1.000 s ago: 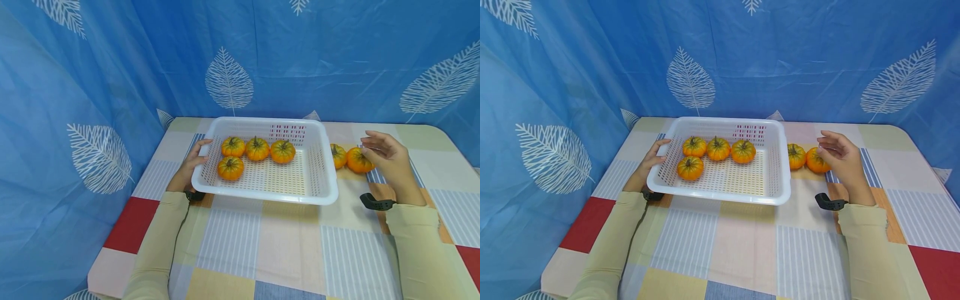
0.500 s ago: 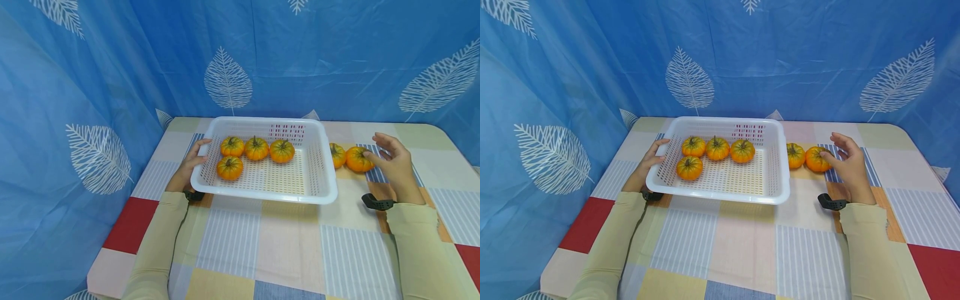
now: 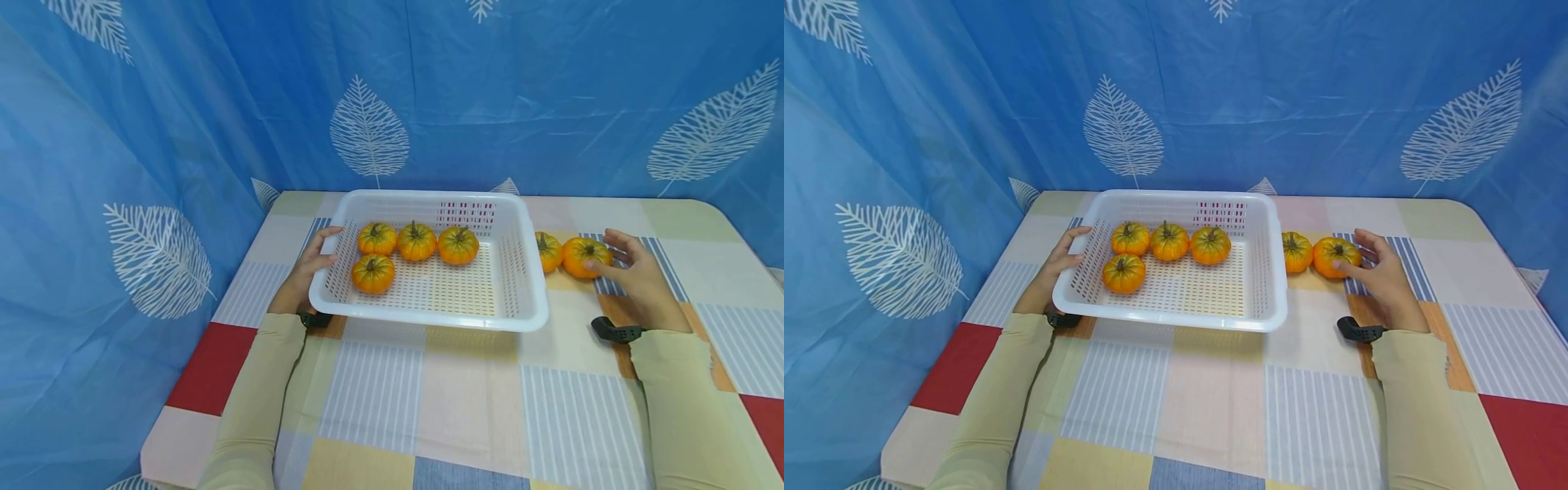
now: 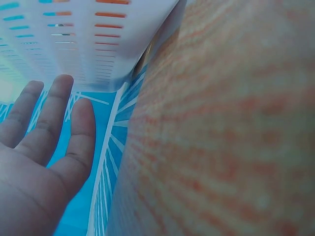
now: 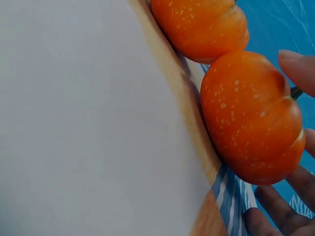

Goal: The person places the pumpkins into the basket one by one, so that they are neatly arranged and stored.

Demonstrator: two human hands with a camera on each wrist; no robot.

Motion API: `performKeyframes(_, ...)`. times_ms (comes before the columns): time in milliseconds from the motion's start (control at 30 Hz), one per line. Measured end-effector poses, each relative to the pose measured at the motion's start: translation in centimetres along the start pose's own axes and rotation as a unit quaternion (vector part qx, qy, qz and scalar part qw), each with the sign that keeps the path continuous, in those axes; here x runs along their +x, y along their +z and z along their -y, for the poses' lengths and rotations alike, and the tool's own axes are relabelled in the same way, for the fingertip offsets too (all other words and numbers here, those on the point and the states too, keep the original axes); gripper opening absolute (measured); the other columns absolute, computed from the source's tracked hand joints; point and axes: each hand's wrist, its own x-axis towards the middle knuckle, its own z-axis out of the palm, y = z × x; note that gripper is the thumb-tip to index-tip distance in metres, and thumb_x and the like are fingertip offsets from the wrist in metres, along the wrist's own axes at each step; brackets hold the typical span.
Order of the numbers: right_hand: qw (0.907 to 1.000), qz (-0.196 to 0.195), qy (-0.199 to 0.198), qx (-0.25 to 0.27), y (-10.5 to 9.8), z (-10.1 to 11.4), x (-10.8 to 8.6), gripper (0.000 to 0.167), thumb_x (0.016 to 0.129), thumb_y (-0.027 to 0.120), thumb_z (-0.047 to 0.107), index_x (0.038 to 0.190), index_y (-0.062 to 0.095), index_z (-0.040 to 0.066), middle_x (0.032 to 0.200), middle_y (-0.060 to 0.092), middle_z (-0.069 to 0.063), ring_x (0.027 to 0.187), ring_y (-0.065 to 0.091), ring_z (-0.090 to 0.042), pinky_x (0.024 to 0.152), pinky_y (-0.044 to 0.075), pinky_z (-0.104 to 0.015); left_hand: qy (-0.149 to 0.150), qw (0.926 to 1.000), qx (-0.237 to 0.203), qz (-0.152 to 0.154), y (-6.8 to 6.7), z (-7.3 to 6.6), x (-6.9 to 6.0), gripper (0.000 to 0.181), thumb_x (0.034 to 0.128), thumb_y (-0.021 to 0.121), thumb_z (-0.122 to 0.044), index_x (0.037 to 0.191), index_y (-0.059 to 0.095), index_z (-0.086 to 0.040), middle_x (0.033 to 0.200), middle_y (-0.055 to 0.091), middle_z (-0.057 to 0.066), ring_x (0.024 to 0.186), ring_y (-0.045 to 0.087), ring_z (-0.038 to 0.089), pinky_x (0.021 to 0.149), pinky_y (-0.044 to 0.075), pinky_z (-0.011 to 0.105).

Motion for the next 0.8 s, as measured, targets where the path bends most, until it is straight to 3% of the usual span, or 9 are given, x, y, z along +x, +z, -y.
performKeyframes(133,0.9996,0.018,0.022,-0.005,-0.21,-0.34,0.17,0.097,0.104,0.072,0.039,0.175,0.009,0.015,0.179,0.003,-0.024,0.16,0.012,-0.053,0.127,0.02,-0.063,0.0,1.0,0.0,0.001,-0.03,0.04,0.05,0.052,0.0993,0.042,-0.01,0.145,0.044,-0.035,0.177,0.015,0.017,0.147,0.033,0.045,0.113,0.037,0.074)
performKeyframes(400,0.9977,0.06,0.03,0.0,-0.32,-0.63,0.4,0.104,0.104,0.074,0.036,0.174,0.001,0.01,0.179,-0.003,-0.023,0.161,0.009,-0.051,0.129,0.017,-0.059,0.015,0.9998,-0.004,0.009,-0.19,0.12,0.07,0.052,0.0982,0.043,-0.008,0.142,0.046,-0.035,0.176,0.014,0.019,0.148,0.031,0.044,0.112,0.045,0.061)
performKeyframes(633,0.9978,0.057,0.035,-0.007,-0.32,-0.75,0.58,0.102,0.104,0.073,0.036,0.174,0.003,0.009,0.179,-0.001,-0.024,0.16,0.013,-0.051,0.128,0.021,-0.056,0.011,0.9999,-0.004,0.005,-0.03,0.09,0.05,0.053,0.0984,0.042,-0.009,0.146,0.044,-0.032,0.177,0.013,0.019,0.15,0.029,0.045,0.117,0.032,0.073)
performKeyframes(800,0.9987,0.037,0.03,-0.017,-0.28,-0.73,0.51,0.101,0.104,0.072,0.043,0.174,0.007,0.012,0.179,0.005,-0.024,0.156,0.019,-0.049,0.129,0.025,-0.053,0.009,0.9999,-0.007,0.002,0.2,-0.08,-0.01,0.053,0.0977,0.043,-0.008,0.145,0.044,-0.031,0.177,0.013,0.018,0.15,0.028,0.046,0.116,0.03,0.075)
